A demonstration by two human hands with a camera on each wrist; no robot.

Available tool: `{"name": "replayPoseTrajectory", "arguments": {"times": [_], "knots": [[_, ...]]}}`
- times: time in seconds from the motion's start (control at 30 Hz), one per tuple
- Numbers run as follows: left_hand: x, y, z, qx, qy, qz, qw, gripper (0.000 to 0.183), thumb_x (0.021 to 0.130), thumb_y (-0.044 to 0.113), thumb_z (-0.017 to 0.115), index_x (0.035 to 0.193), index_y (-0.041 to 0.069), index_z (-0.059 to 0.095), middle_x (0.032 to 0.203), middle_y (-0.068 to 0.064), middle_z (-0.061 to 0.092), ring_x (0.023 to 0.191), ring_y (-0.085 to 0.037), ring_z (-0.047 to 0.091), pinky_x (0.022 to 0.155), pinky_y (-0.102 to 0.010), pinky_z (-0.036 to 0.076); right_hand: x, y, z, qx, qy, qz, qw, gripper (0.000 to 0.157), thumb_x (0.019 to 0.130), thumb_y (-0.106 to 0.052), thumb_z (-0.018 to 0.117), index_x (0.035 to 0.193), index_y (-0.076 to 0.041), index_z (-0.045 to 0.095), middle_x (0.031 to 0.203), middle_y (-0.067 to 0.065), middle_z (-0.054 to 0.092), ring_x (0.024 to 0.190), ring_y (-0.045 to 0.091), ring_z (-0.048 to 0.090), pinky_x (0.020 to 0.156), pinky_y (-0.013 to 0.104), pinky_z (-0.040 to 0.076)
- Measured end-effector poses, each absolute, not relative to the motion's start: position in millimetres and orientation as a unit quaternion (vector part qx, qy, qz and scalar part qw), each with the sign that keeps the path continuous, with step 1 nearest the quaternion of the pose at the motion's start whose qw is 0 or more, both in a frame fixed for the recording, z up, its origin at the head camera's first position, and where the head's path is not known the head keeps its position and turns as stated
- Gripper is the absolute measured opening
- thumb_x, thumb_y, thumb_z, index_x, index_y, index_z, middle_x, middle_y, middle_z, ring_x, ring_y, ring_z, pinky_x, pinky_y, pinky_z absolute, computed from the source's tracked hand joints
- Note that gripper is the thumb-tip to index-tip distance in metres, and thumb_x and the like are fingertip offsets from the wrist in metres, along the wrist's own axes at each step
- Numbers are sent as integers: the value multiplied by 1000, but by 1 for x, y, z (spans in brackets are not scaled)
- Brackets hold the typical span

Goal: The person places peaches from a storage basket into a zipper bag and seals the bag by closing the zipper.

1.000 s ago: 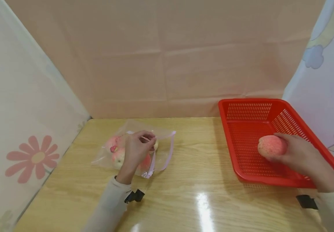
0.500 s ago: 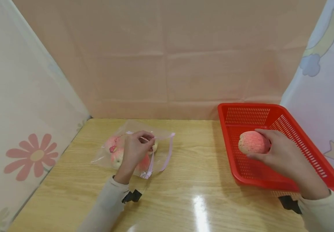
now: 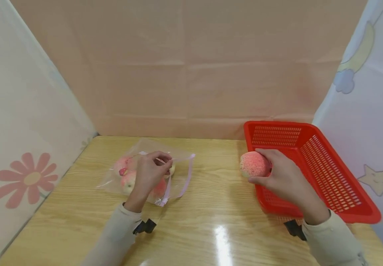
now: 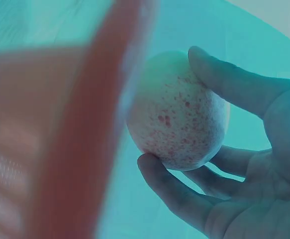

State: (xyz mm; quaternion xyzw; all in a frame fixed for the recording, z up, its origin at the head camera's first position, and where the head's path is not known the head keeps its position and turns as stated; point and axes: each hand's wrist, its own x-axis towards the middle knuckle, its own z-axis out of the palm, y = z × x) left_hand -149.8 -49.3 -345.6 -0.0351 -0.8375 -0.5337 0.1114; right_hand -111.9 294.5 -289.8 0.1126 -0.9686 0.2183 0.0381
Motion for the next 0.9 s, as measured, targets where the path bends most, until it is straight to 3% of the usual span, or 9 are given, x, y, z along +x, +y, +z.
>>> {"name": "replayPoseTrajectory", "arguments": {"times": [0.17,0.37,0.53,0.7,0.9], "knots": [[-150,-51,-346,-39,-841,-527,114,4,82,10,70,84,7,71,75,-6,69,53,-9,64,49,-22,55,-112,273,-295,117,-966,230,15,92,67,-55,80,138,-8,45,130,17,52,103,32,55,75,47,56],[-150,-52,-346,-34,-844,-524,109,6,82,11,71,85,6,71,75,-6,69,54,-9,64,50,-22,55,-116,247,-302,114,-958,263,-5,87,67,-46,83,138,-12,46,127,11,54,97,26,58,71,34,56],[-149,-51,-345,-32,-844,-524,105,6,82,11,71,86,6,71,76,-6,68,54,-10,64,51,-22,55,-123,230,-313,124,-955,269,-11,86,68,-39,85,139,-9,45,130,11,54,92,23,61,69,31,56],[-149,-51,-345,-34,-845,-522,108,4,82,10,70,84,7,71,75,-6,68,54,-10,64,50,-22,55,-127,218,-324,126,-958,258,-14,86,67,-40,85,138,-10,47,132,11,54,92,22,60,72,35,55],[-149,-51,-345,-34,-847,-520,109,4,82,11,70,84,8,71,75,-5,68,53,-10,64,49,-22,55,-133,203,-338,142,-955,259,-4,82,67,-35,86,136,-7,50,130,15,56,106,31,60,82,45,54]]}}
